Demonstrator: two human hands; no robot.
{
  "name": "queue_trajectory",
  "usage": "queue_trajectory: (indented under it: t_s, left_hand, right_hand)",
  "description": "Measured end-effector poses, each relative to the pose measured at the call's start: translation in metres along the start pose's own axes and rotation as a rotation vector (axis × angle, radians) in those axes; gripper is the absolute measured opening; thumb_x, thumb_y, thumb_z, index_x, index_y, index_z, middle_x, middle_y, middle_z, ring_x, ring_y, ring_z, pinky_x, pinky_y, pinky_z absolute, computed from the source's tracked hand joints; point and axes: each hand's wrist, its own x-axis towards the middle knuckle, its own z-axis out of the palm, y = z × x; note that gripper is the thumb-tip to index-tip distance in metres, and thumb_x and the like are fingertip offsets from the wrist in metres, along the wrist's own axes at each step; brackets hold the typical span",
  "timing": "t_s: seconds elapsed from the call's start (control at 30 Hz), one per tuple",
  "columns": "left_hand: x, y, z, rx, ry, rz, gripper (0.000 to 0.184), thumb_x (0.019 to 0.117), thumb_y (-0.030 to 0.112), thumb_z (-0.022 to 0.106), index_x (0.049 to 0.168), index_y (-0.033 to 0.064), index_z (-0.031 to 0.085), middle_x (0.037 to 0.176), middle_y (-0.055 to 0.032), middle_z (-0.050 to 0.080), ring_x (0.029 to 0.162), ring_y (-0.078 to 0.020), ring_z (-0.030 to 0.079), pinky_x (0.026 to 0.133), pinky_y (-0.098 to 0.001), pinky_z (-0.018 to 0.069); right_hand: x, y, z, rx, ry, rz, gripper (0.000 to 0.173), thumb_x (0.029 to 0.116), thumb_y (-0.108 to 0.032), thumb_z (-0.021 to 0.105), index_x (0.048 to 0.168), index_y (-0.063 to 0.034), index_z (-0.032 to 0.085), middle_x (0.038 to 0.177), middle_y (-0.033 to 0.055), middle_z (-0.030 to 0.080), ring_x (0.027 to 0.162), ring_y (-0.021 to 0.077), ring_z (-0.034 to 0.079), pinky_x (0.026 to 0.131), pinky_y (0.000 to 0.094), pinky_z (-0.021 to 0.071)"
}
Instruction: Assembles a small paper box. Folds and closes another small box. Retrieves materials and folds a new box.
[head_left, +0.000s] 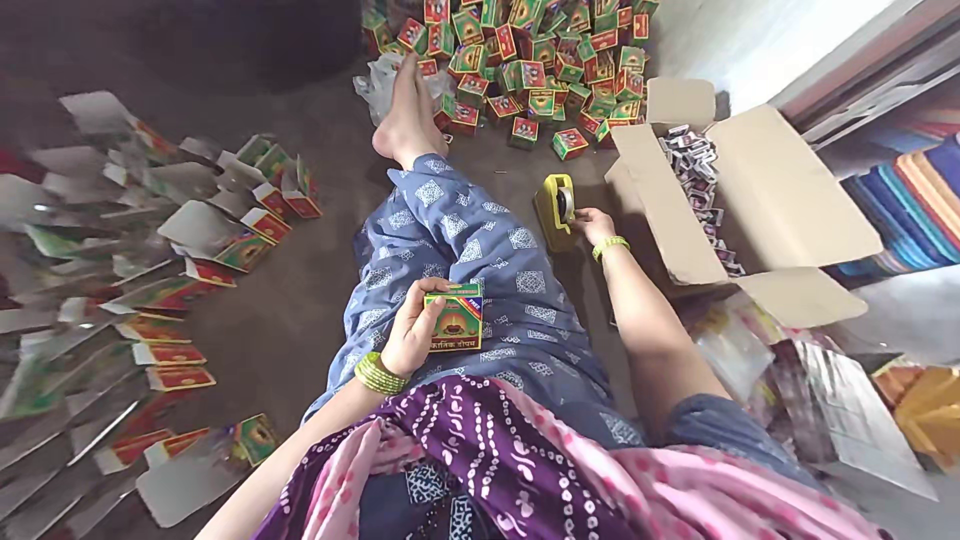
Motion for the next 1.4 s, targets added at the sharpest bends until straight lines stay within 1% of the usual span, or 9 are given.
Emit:
queue_trajectory:
  t_s: [0.17, 0.4, 0.6, 0.87, 0.97, 1.1, 1.2, 1.3, 1.4]
  left_hand:
    - [-0.001, 0.001, -0.001, 0.000, -0.004, 0.013, 0.026, 0.1048, 0.013, 0.039, 0.123, -0.0015, 0.051, 0.122, -0.0078, 0.063, 0.105, -0.0128, 0.067, 0.090, -0.0334, 0.0599]
    - [-0.001, 0.002, 0.000, -0.006, -0.001, 0.001, 0.026, 0.1046, 0.012, 0.039, 0.124, -0.0011, 0.051, 0.120, -0.0069, 0.065, 0.102, -0.0124, 0.068, 0.087, -0.0327, 0.0608]
    - [-0.003, 0.000, -0.002, -0.001, -0.004, 0.024, 0.027, 0.1044, 0.013, 0.040, 0.124, -0.0023, 0.051, 0.120, -0.0086, 0.064, 0.103, -0.0132, 0.068, 0.088, -0.0335, 0.0603]
    - [-0.004, 0.002, -0.002, 0.012, 0.001, 0.038, 0.027, 0.1050, 0.011, 0.039, 0.126, -0.0019, 0.050, 0.121, -0.0080, 0.064, 0.103, -0.0135, 0.068, 0.088, -0.0335, 0.0605]
    - [-0.002, -0.003, -0.002, 0.032, 0.022, 0.083, 0.026, 0.1063, 0.013, 0.041, 0.125, -0.0027, 0.050, 0.131, -0.0127, 0.059, 0.113, -0.0172, 0.065, 0.094, -0.0361, 0.0589]
    - [-0.001, -0.009, -0.002, 0.081, 0.079, 0.079, 0.022, 0.1071, 0.017, 0.045, 0.121, 0.0023, 0.056, 0.135, -0.0140, 0.056, 0.120, -0.0222, 0.062, 0.097, -0.0417, 0.0582]
    - [0.000, -0.009, -0.001, 0.135, 0.080, 0.072, 0.022, 0.1073, 0.015, 0.045, 0.120, 0.0023, 0.057, 0.135, -0.0134, 0.056, 0.120, -0.0206, 0.061, 0.097, -0.0404, 0.0572]
    - [-0.001, -0.007, -0.001, 0.156, 0.093, 0.063, 0.025, 0.1079, 0.017, 0.042, 0.121, 0.0017, 0.057, 0.134, -0.0129, 0.058, 0.121, -0.0193, 0.061, 0.099, -0.0398, 0.0558]
    - [-0.003, -0.007, -0.003, 0.182, 0.101, 0.095, 0.032, 0.1101, 0.023, 0.039, 0.122, 0.0001, 0.057, 0.131, -0.0124, 0.058, 0.120, -0.0169, 0.060, 0.100, -0.0377, 0.0539]
  right_hand:
    - [-0.022, -0.013, -0.008, 0.191, 0.061, 0.132, 0.039, 0.0913, -0.027, 0.079, 0.125, -0.0087, 0.072, 0.132, 0.0132, 0.067, 0.128, 0.0271, 0.059, 0.109, 0.0511, 0.0448]
    - [-0.068, -0.012, -0.011, 0.102, 0.057, 0.273, 0.037, 0.0909, -0.032, 0.079, 0.119, -0.0085, 0.075, 0.124, 0.0161, 0.070, 0.120, 0.0305, 0.063, 0.104, 0.0552, 0.0473]
    - [-0.059, 0.005, 0.000, 0.112, 0.034, 0.198, 0.035, 0.0927, -0.028, 0.078, 0.119, -0.0050, 0.073, 0.121, 0.0173, 0.071, 0.116, 0.0302, 0.064, 0.103, 0.0523, 0.0475]
    - [-0.064, -0.009, 0.002, -0.400, 0.076, 0.208, 0.032, 0.0937, -0.033, 0.073, 0.116, -0.0102, 0.075, 0.117, 0.0213, 0.071, 0.114, 0.0428, 0.065, 0.094, 0.0684, 0.0482]
    - [-0.069, -0.012, 0.005, -0.168, 0.051, 0.071, 0.031, 0.0947, -0.028, 0.075, 0.114, -0.0037, 0.074, 0.115, 0.0205, 0.072, 0.113, 0.0363, 0.066, 0.101, 0.0591, 0.0480]
    - [-0.132, -0.070, 0.019, 0.420, -0.143, -0.179, 0.026, 0.0964, -0.027, 0.072, 0.115, -0.0097, 0.072, 0.114, 0.0046, 0.070, 0.105, 0.0138, 0.065, 0.093, 0.0372, 0.0536]
    - [-0.192, -0.119, 0.032, 0.588, -0.415, -0.321, 0.029, 0.1009, -0.023, 0.063, 0.124, -0.0072, 0.070, 0.130, 0.0053, 0.067, 0.113, 0.0179, 0.066, 0.097, 0.0406, 0.0562]
    - [-0.233, -0.146, 0.052, 0.620, -0.600, -0.407, 0.020, 0.1007, -0.016, 0.060, 0.103, -0.0040, 0.076, 0.141, 0.0086, 0.062, 0.126, 0.0215, 0.061, 0.106, 0.0447, 0.0519]
    - [-0.248, -0.156, 0.071, 0.620, -0.697, -0.340, 0.020, 0.1002, -0.015, 0.063, 0.103, -0.0010, 0.076, 0.145, 0.0109, 0.059, 0.129, 0.0203, 0.059, 0.108, 0.0400, 0.0505]
